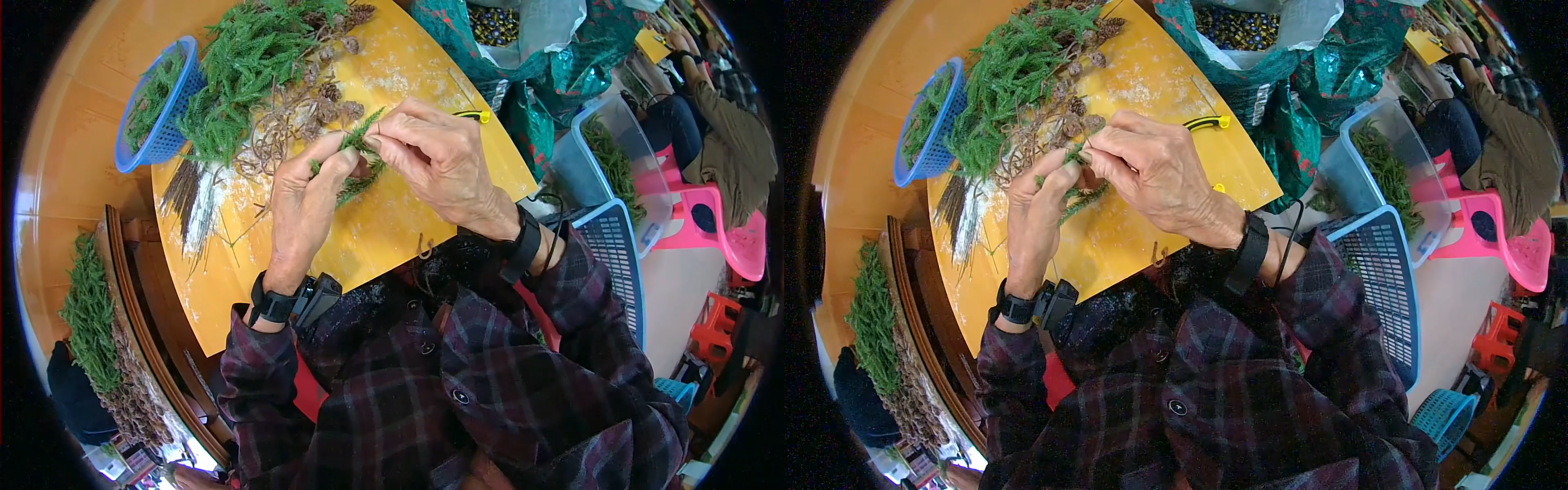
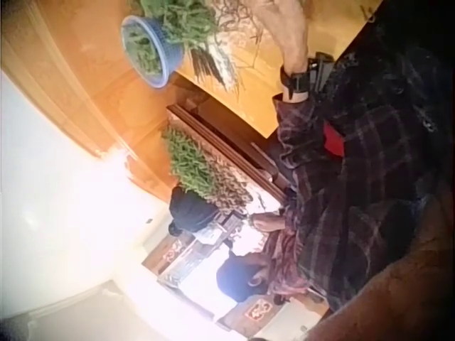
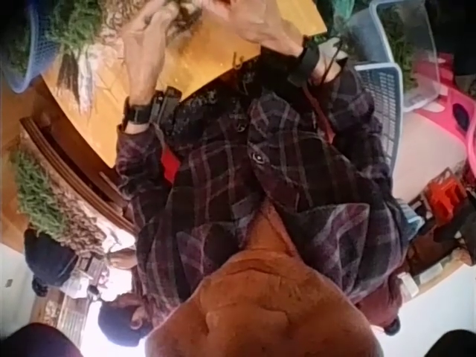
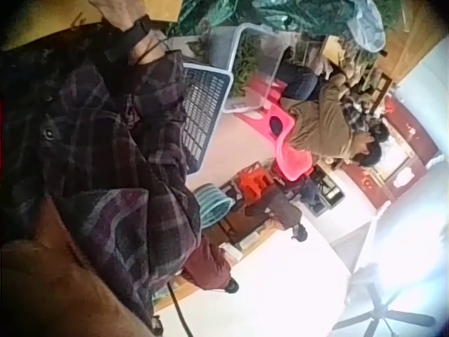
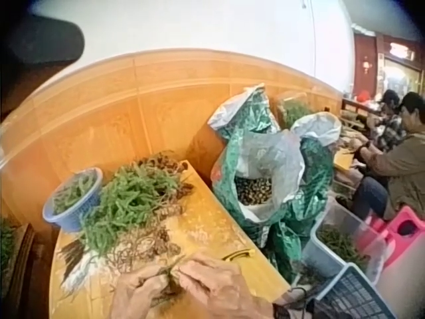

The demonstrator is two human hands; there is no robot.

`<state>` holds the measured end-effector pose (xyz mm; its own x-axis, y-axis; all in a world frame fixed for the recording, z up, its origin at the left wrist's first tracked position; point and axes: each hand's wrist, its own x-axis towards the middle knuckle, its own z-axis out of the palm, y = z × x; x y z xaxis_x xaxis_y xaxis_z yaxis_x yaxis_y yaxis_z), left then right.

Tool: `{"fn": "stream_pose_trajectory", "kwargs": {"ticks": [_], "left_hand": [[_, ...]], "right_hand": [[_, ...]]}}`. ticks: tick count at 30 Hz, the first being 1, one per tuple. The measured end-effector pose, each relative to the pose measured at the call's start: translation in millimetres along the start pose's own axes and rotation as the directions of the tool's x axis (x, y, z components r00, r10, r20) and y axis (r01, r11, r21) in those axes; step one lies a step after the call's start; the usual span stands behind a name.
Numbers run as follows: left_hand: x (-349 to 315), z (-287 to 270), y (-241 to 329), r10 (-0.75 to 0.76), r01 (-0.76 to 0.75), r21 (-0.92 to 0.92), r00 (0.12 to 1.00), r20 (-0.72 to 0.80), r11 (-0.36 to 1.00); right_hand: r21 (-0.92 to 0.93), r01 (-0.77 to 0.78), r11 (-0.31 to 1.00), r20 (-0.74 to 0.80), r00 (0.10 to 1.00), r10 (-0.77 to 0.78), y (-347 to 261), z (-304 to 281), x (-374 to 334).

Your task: The person assembles a decorative ornament by wrapping wire around a pinecone and a sprig of greenery, using pliers to secure the connection. They then set the finished piece aside and repeat the process with a new sprig and pinecone.

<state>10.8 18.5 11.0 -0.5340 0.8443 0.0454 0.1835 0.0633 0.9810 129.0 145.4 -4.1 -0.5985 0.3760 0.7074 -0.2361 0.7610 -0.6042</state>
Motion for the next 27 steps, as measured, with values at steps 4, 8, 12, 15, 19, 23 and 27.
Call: {"fn": "stream_pose_trajectory", "kwargs": {"ticks": [4,8,12,15,19,23,27], "left_hand": [[0,5,-4,-0.050,0.045,-0.178,0.999,-0.019,0.983],[1,4,-9,0.025,-0.038,-0.140,0.995,-0.093,0.989],[4,3,-5,0.079,-0.089,-0.083,0.990,-0.116,0.993],[5,1,-3,0.036,-0.049,-0.137,0.994,-0.099,0.989],[6,-6,-8,0.034,-0.047,-0.147,0.995,-0.091,0.988],[6,-8,-10,0.183,-0.172,0.144,0.981,-0.064,0.975],[3,-6,-11,0.205,-0.191,0.167,0.976,-0.074,0.967]], "right_hand": [[0.051,-0.125,0.991,0.063,0.990,0.122,-2,-2,-1],[0.219,-0.336,0.916,0.171,0.937,0.303,-2,5,-9],[0.268,-0.347,0.899,0.142,0.937,0.319,-5,3,-6],[0.176,-0.233,0.956,0.091,0.971,0.220,-7,-2,-2],[0.246,-0.308,0.919,0.077,0.952,0.298,-8,-3,-3],[0.200,-0.246,0.948,0.067,0.969,0.237,-10,-4,1],[0.132,-0.216,0.968,0.106,0.974,0.202,-10,-2,-1]]}}
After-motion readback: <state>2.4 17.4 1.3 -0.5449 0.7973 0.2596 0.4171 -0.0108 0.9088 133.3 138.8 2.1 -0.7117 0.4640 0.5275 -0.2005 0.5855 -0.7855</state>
